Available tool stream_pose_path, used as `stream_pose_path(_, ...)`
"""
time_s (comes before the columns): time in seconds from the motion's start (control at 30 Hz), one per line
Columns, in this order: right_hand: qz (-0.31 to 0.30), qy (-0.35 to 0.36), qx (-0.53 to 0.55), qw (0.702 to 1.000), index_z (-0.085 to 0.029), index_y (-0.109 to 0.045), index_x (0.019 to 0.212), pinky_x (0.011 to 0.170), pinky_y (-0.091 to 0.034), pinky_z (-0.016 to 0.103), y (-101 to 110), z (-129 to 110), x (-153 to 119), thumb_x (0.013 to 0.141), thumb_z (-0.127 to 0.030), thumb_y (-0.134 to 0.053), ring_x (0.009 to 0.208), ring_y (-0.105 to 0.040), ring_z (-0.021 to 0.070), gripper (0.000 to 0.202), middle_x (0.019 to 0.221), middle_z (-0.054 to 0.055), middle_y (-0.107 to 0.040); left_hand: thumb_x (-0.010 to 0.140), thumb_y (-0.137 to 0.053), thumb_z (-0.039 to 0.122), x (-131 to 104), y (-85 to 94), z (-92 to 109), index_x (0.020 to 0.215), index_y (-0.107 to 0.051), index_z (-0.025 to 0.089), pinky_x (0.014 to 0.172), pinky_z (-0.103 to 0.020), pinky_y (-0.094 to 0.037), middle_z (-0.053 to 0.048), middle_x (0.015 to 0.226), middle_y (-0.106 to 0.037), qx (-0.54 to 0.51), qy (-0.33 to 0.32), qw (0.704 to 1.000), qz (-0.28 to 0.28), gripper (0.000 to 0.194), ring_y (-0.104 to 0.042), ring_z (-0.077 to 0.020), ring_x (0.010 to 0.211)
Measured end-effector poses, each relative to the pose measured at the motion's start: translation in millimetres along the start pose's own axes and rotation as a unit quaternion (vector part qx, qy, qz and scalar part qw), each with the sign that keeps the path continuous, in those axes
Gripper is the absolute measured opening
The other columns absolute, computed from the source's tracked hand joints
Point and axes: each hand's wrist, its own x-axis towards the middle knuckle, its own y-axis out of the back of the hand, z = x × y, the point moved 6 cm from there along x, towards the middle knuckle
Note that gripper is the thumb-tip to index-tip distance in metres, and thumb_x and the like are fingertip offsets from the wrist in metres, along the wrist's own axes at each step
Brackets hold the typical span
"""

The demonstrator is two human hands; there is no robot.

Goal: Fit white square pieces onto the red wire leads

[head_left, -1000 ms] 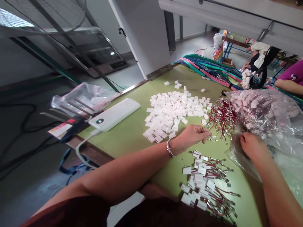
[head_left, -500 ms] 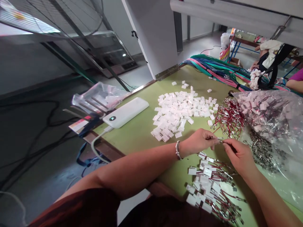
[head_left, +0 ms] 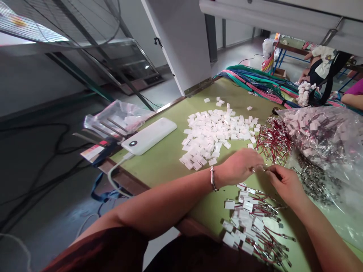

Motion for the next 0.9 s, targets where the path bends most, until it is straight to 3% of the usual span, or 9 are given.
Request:
stream_pose_path(0.13, 0.030, 0.061, -0.080, 0.994, -0.020, -0.070, 0.091, 0.073, -0.049, 0.031, 3, 7, 1, 0.089, -0.032, -0.048, 0.076, -0.065, 0.0182, 0.025, 0.086, 0.006, -0.071, 0.101, -0.024, 0.043, -6, 37.8, -15, 0.107, -0.067, 0.018, 0.081, -0.036, -0.046, -0.008, 0.089, -0.061, -0.082, 0.079, 0.979, 0.167, 0.050, -0.055, -0.0180, 0.087)
stream_pose_path(0.3, 0.057, 0.076, -0.147, 0.985, -0.019, -0.071, 0.090, 0.071, -0.050, 0.034, 5, 7, 0, 0.090, -0.031, -0.046, 0.073, -0.065, 0.0200, 0.028, 0.084, 0.008, -0.071, 0.099, -0.023, 0.052, -12, 17.1, -32, 0.118, -0.062, 0.017, 0.047, -0.023, -0.038, -0.002, 0.069, -0.050, -0.365, 0.218, 0.900, 0.096, 0.055, -0.041, -0.0088, 0.053)
stream_pose_path(0.4, 0.061, 0.049, -0.037, 0.996, -0.020, -0.071, 0.092, 0.070, -0.052, 0.031, 5, -3, -3, 0.088, -0.034, -0.051, 0.073, -0.066, 0.0181, 0.025, 0.085, 0.006, -0.073, 0.097, -0.032, 0.052, -12, -1.8, -29, 0.107, -0.066, 0.015, 0.046, -0.021, -0.040, -0.002, 0.070, -0.051, -0.475, 0.234, 0.845, 0.069, 0.051, -0.042, -0.0072, 0.053)
stream_pose_path(0.47, 0.046, 0.013, 0.045, 0.998, -0.019, -0.069, 0.098, 0.066, -0.052, 0.029, 1, -9, -5, 0.085, -0.035, -0.055, 0.071, -0.066, 0.0166, 0.025, 0.086, 0.005, -0.074, 0.097, -0.035, 0.051, -12, -11.3, -25, 0.103, -0.067, 0.014, 0.048, -0.021, -0.042, -0.002, 0.071, -0.053, -0.498, 0.231, 0.834, 0.054, 0.049, -0.044, -0.0067, 0.054)
stream_pose_path(0.63, 0.031, -0.001, 0.087, 0.996, -0.019, -0.069, 0.083, 0.057, -0.048, 0.025, -6, -20, -6, 0.084, -0.032, -0.054, 0.059, -0.061, 0.0138, 0.020, 0.069, 0.001, -0.070, 0.098, -0.033, 0.049, -13, -20.4, -15, 0.114, -0.064, 0.016, 0.052, -0.021, -0.047, -0.004, 0.078, -0.059, -0.463, 0.189, 0.866, -0.003, 0.048, -0.050, -0.0073, 0.056)
stream_pose_path(0.7, 0.050, -0.008, 0.072, 0.996, -0.019, -0.068, 0.079, 0.056, -0.046, 0.024, -3, -17, -5, 0.085, -0.033, -0.051, 0.056, -0.059, 0.0136, 0.023, 0.064, 0.001, -0.068, 0.096, -0.039, 0.046, -12, -4.9, -16, 0.132, -0.051, 0.018, 0.063, -0.026, -0.052, -0.008, 0.096, -0.061, -0.398, 0.141, 0.904, 0.064, 0.046, -0.057, -0.0118, 0.071)
stream_pose_path(0.8, 0.062, -0.011, 0.002, 0.998, -0.018, -0.069, 0.081, 0.057, -0.044, 0.025, 1, -13, -4, 0.085, -0.032, -0.051, 0.058, -0.060, 0.0145, 0.023, 0.066, 0.002, -0.069, 0.093, -0.049, 0.036, -17, 32.7, -10, 0.147, -0.024, 0.020, 0.090, -0.038, -0.050, -0.014, 0.129, -0.049, -0.181, 0.038, 0.947, 0.261, 0.062, -0.053, -0.0226, 0.110)
stream_pose_path(0.83, 0.054, -0.004, -0.020, 0.998, -0.019, -0.069, 0.082, 0.057, -0.043, 0.025, 0, -13, -4, 0.085, -0.031, -0.051, 0.059, -0.060, 0.0146, 0.022, 0.067, 0.003, -0.069, 0.091, -0.053, 0.032, -18, 37.0, -1, 0.147, -0.023, 0.021, 0.096, -0.043, -0.046, -0.014, 0.133, -0.047, -0.091, -0.007, 0.957, 0.275, 0.065, -0.049, -0.0253, 0.117)
stream_pose_path(0.9, 0.031, 0.007, -0.032, 0.999, -0.019, -0.069, 0.082, 0.057, -0.042, 0.024, -5, -15, -4, 0.087, -0.029, -0.049, 0.059, -0.058, 0.0140, 0.023, 0.068, 0.002, -0.068, 0.089, -0.050, 0.018, -13, 25.9, 14, 0.143, -0.030, 0.022, 0.101, -0.048, -0.040, -0.011, 0.126, -0.054, 0.049, -0.075, 0.978, 0.187, 0.058, -0.051, -0.0252, 0.115)
